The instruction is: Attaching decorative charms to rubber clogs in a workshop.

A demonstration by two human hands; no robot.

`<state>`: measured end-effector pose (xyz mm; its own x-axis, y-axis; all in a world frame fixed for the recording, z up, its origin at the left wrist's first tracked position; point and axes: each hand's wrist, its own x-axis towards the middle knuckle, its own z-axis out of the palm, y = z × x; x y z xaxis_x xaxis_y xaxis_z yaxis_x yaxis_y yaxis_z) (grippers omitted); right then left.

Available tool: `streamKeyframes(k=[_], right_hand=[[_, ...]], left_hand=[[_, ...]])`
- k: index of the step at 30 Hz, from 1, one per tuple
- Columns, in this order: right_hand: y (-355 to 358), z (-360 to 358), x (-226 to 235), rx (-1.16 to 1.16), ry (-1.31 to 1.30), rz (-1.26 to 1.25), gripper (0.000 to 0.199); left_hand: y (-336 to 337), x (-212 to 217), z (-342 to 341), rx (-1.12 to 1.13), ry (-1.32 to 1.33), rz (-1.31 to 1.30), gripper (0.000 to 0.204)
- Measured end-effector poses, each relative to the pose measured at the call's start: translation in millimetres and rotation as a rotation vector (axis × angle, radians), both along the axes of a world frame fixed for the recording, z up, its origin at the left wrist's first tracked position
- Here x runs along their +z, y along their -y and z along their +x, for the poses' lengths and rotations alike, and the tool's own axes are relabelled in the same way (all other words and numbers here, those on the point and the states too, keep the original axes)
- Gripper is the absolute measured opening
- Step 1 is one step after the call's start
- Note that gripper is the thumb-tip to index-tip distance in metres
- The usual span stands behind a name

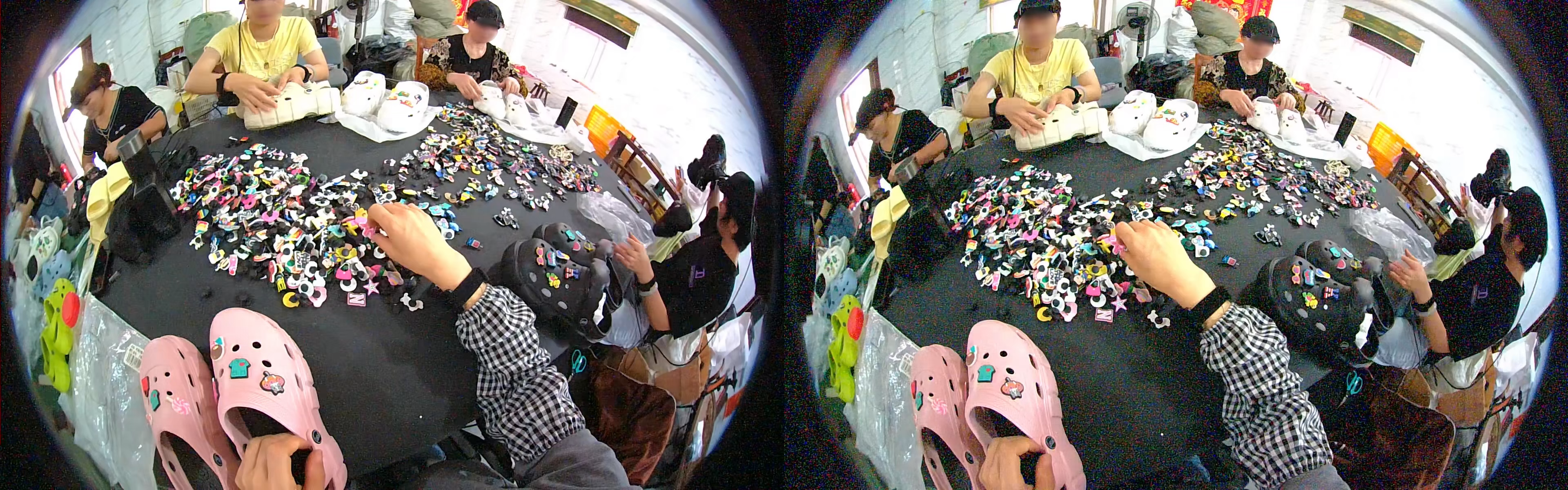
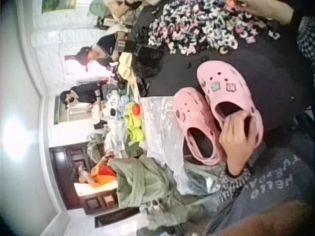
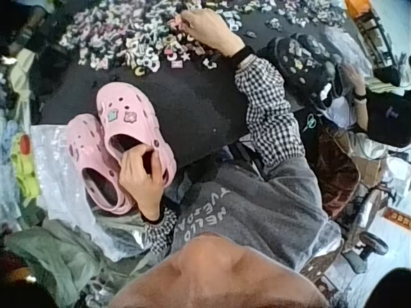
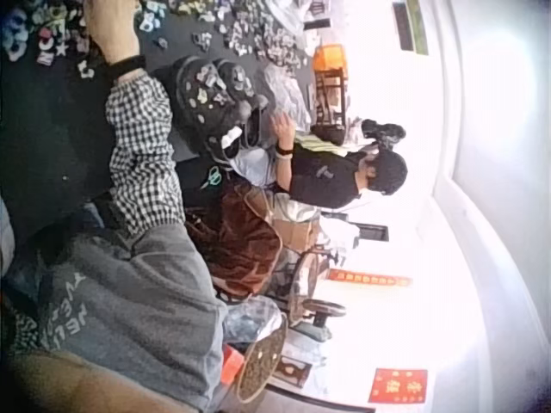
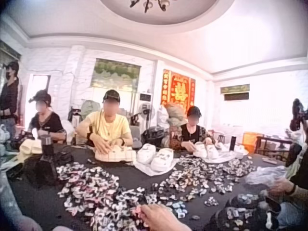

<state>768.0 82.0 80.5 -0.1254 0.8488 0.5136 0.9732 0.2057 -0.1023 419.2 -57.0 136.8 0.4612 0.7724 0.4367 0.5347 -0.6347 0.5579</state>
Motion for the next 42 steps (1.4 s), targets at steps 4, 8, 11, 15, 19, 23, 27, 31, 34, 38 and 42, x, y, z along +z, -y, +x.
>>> streamKeyframes(k=[4,8,11,15,19,23,27,31,34,38,42], right_hand=[[2,0,0,-0.009,-0.211,-0.073,0.014],[4,8,-3,0.016,-0.244,-0.072,0.02],[11,6,9,-0.007,-0.194,-0.013,0.021],[18,-8,27,0.336,-0.265,-0.363,0.018],[21,-12,23,0.411,-0.241,-0.501,0.019],[24,-16,20,0.348,-0.142,-0.516,0.02],[22,-20,17,0.299,-0.134,-0.447,0.02],[20,-15,16,0.331,-0.176,-0.425,0.02],[15,-5,13,0.376,-0.191,-0.441,0.015],[19,-5,27,0.354,-0.28,-0.356,0.013],[22,-12,36,0.299,-0.435,-0.407,0.013]], left_hand=[[1,-1,-1,0.012,-0.004,0.008,0.012],[2,0,0,0.01,-0.003,-0.004,0.012],[2,0,0,0.014,0.003,-0.003,0.011],[1,-1,-1,0.024,0.001,0.001,0.011],[0,-1,0,0.013,0.007,0.002,0.011],[0,-1,-1,0.014,0.001,-0.002,0.011],[1,-1,-1,0.014,0.002,-0.004,0.012],[0,-1,-1,0.004,0.003,0.002,0.012],[1,-2,-1,0.007,0.002,-0.001,0.012],[1,-2,-1,0.014,-0.007,-0.003,0.012],[0,-2,-3,0.014,0.003,0.0,0.011]])
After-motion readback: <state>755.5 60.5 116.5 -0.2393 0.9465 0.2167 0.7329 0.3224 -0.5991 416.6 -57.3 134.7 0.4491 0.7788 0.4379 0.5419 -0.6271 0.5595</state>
